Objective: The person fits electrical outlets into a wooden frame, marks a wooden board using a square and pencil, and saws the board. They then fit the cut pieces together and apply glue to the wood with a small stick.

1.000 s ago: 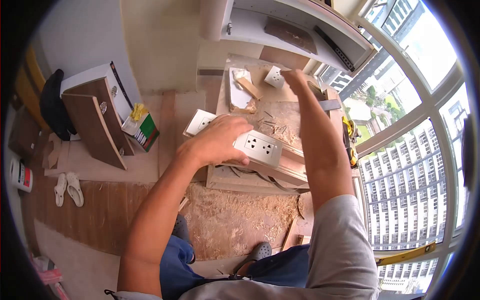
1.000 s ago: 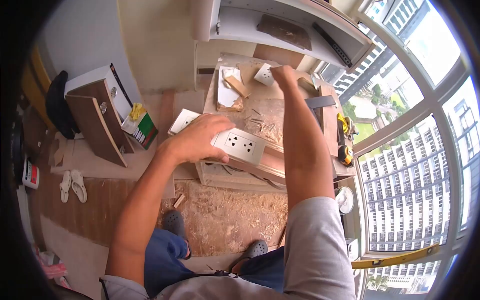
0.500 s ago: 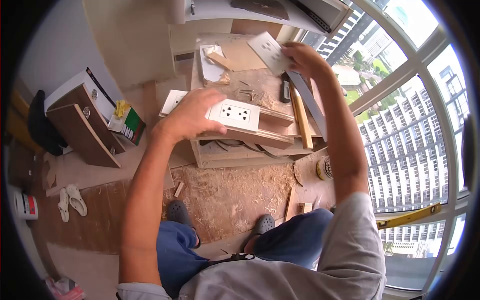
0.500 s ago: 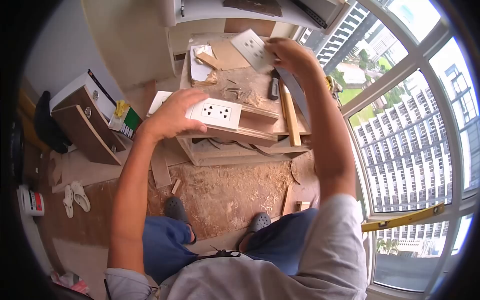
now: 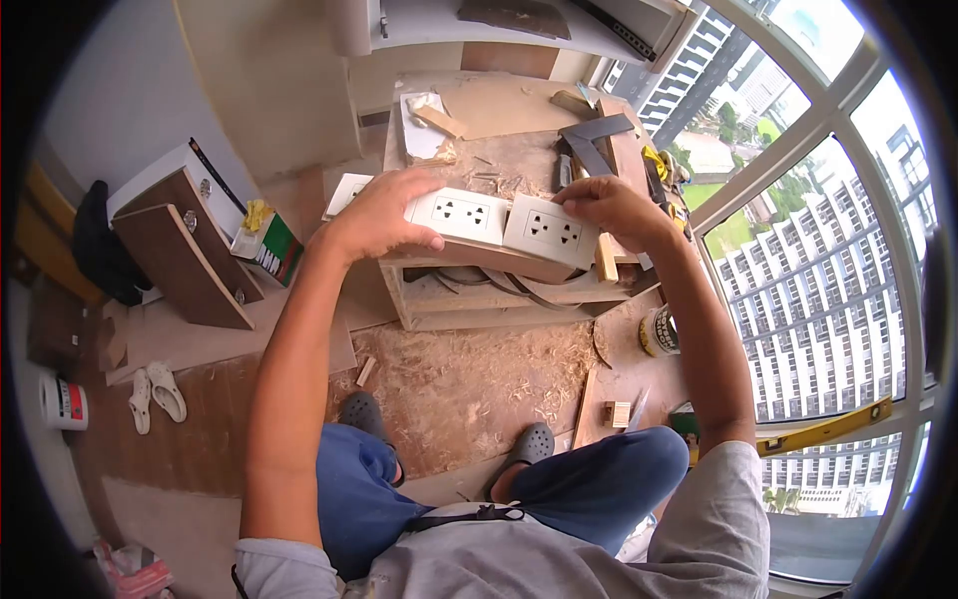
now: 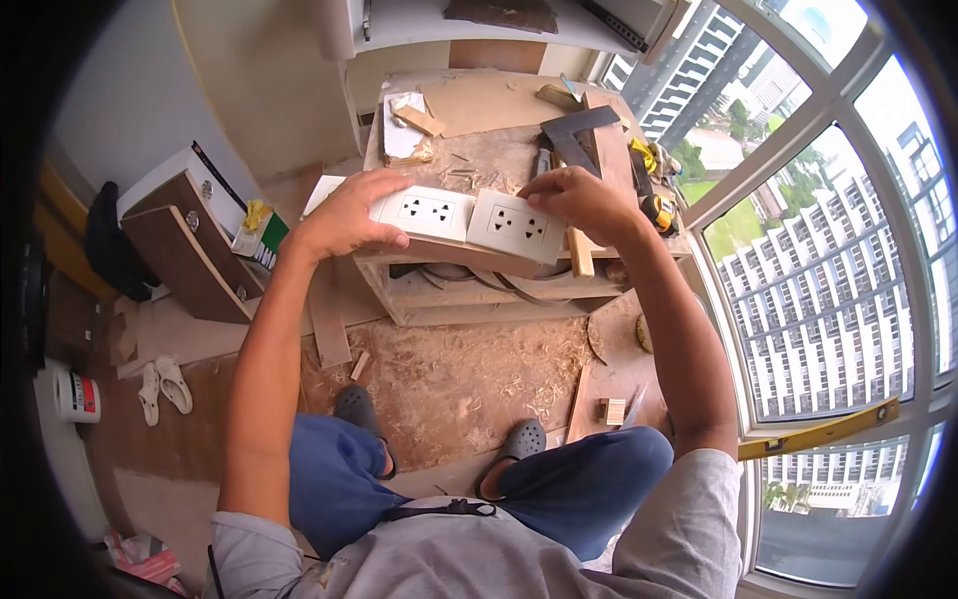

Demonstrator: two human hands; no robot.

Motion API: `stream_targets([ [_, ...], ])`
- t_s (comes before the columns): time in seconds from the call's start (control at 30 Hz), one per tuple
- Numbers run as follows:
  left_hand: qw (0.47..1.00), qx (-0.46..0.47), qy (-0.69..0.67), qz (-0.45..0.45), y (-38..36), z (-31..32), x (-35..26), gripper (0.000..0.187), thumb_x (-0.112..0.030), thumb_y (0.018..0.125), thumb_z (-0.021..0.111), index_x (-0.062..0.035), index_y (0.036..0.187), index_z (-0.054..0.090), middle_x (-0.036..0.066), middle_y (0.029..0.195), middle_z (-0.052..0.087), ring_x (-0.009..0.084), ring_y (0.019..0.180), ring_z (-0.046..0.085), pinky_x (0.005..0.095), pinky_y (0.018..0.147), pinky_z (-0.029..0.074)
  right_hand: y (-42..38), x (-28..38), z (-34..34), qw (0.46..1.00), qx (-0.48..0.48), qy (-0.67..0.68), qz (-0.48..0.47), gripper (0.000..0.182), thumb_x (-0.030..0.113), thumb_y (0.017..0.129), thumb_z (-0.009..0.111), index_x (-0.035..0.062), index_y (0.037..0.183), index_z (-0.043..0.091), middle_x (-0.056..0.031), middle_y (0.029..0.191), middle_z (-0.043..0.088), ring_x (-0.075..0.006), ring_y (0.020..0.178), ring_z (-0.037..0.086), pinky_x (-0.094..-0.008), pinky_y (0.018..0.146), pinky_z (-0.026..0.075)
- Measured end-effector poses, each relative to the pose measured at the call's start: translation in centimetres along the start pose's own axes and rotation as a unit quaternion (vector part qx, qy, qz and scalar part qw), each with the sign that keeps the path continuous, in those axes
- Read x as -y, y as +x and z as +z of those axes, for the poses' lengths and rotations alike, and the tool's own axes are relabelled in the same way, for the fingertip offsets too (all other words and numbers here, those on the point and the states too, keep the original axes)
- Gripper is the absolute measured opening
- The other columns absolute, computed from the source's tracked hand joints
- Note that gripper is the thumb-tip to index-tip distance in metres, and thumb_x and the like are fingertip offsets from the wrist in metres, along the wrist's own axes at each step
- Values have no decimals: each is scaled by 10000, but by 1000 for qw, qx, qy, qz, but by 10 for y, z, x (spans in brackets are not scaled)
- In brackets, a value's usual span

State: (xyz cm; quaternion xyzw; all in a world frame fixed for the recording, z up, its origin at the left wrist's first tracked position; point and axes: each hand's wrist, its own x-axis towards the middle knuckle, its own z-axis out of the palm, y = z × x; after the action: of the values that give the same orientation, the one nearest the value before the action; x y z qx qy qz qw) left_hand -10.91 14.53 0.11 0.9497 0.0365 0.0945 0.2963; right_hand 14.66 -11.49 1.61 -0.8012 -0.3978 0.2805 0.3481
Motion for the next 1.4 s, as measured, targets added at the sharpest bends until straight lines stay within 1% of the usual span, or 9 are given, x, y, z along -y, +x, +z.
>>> stream_targets([
  [0.33,999,-43,-1,27,-3,6,6,845,-365,686,892,24,1370,585,196,1436,546,369,1351,481,418,1166,356,-3,-10,-6,998,52,44,2,235,150,976,656,-2,1129,749,-56,933,732,-121,813,653,-298,770,532],
  [0.47,1000,-22,7,19,-1,3,3,855,-377,704,888,-19,1414,571,186,1471,525,351,1386,460,413,1191,331,-14,5,25,997,-53,45,-19,190,134,967,680,2,1087,743,-70,986,728,-123,852,651,-264,805,528],
  [0.6,1000,-22,8,17,-2,1,-1,855,-375,703,884,-14,1411,570,188,1455,539,353,1380,465,406,1188,334,-26,17,45,977,-185,-84,-63,350,253,901,727,-5,1137,722,-235,936,724,-339,911,699,-386,843,532],
  [0.67,1000,-17,10,20,-1,2,3,854,-368,699,884,-12,1409,571,188,1458,538,349,1380,467,402,1189,332,-39,18,45,896,-333,-246,-158,407,310,915,721,-5,1173,702,-237,954,727,-332,938,702,-383,838,530],
  [0.73,1000,-8,11,23,1,4,2,853,-360,695,884,-10,1407,572,189,1460,537,345,1381,469,399,1190,331,-50,18,28,961,-271,-30,-33,422,362,968,668,-23,1135,710,-220,914,734,-316,870,716,-390,784,539],
  [0.8,1000,-13,-6,-3,-1,1,-5,840,-338,687,884,4,1390,577,185,1456,540,336,1374,479,392,1191,328,-71,16,21,973,-212,-19,88,424,361,976,656,-44,1086,724,-174,852,735,-259,782,711,-385,738,544],
  [0.93,1000,-22,-22,3,2,4,-3,812,-325,679,889,34,1347,598,183,1409,575,332,1344,509,391,1163,363,-81,-5,51,970,-192,121,83,350,248,914,745,-82,1028,721,-92,787,696,-121,649,624,-270,591,496],
  [1.3,1000,-6,12,-14,3,6,1,881,-390,684,889,17,1396,566,212,1436,548,367,1370,483,417,1183,342,-74,-20,66,891,-196,400,87,253,190,876,772,2,966,629,-11,708,557,-103,547,531,-242,469,438],
  [1.4,978,-109,173,41,-8,-6,0,834,-379,786,845,35,1435,523,217,1494,508,330,1386,485,397,1174,356,-74,-17,69,886,-184,414,101,268,201,899,747,-14,998,621,-25,739,559,-118,559,555,-260,492,529],
])
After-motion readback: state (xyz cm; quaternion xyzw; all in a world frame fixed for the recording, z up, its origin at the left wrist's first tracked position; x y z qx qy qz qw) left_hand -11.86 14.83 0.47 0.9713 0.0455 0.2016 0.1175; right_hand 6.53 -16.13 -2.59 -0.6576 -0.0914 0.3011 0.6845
